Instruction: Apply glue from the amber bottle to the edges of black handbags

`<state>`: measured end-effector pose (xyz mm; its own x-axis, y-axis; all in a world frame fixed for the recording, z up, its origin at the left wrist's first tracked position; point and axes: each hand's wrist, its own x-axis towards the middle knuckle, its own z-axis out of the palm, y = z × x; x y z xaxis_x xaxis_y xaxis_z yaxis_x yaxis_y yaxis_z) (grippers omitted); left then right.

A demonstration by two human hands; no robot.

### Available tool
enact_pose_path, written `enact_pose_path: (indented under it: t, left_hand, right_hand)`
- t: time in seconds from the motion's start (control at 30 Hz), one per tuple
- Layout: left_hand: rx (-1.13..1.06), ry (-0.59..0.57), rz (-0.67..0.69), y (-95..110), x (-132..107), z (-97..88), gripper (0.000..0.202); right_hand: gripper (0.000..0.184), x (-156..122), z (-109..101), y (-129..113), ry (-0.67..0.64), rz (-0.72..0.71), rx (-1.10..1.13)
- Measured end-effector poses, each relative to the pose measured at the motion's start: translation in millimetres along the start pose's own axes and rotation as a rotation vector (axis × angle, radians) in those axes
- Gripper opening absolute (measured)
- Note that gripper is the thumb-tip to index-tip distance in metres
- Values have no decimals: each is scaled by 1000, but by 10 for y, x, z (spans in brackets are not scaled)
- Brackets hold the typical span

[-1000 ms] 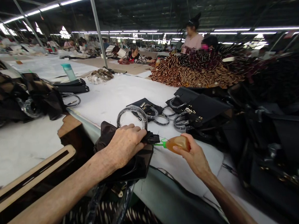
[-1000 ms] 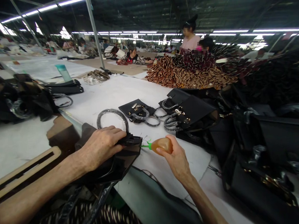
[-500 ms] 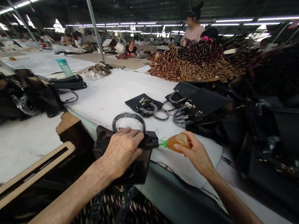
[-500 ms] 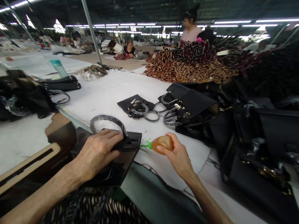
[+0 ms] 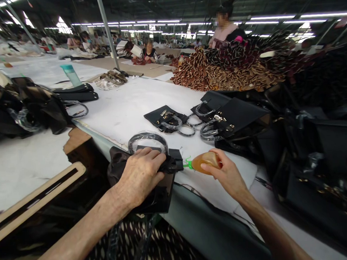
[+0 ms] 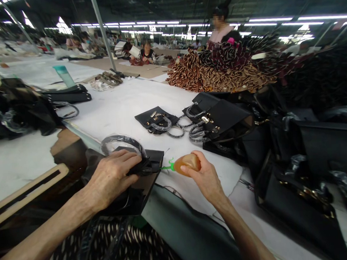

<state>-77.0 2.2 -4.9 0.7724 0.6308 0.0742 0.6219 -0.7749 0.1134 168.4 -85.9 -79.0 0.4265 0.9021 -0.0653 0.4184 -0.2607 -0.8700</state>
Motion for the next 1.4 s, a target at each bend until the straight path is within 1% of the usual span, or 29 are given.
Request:
enact_pose_path:
  t: [0.2, 0.47, 0.67, 0.9, 1.23, 1.4]
  left_hand:
    - [-16, 13, -2, 0, -34, 14, 18]
    - [-17, 25, 9, 3, -53, 27, 18]
    - [-11, 40, 24, 4, -56, 32, 18]
    - [-12, 50, 26, -8, -46, 49, 17]
    - [-19, 27, 14, -1, -62, 43, 16]
    - [-31, -19, -6, 27, -44, 3, 16]
  right_hand:
    - [45, 16, -19, -10, -36, 21, 27]
    - [31, 47, -79, -58, -145, 72, 127]
    - [31, 44, -94, -65, -139, 105, 168]
    - [29, 26, -68, -41, -150, 101, 174]
    - [29, -41, -89, -103, -203, 110, 201]
    - [29, -103, -102, -175, -233, 123, 210]
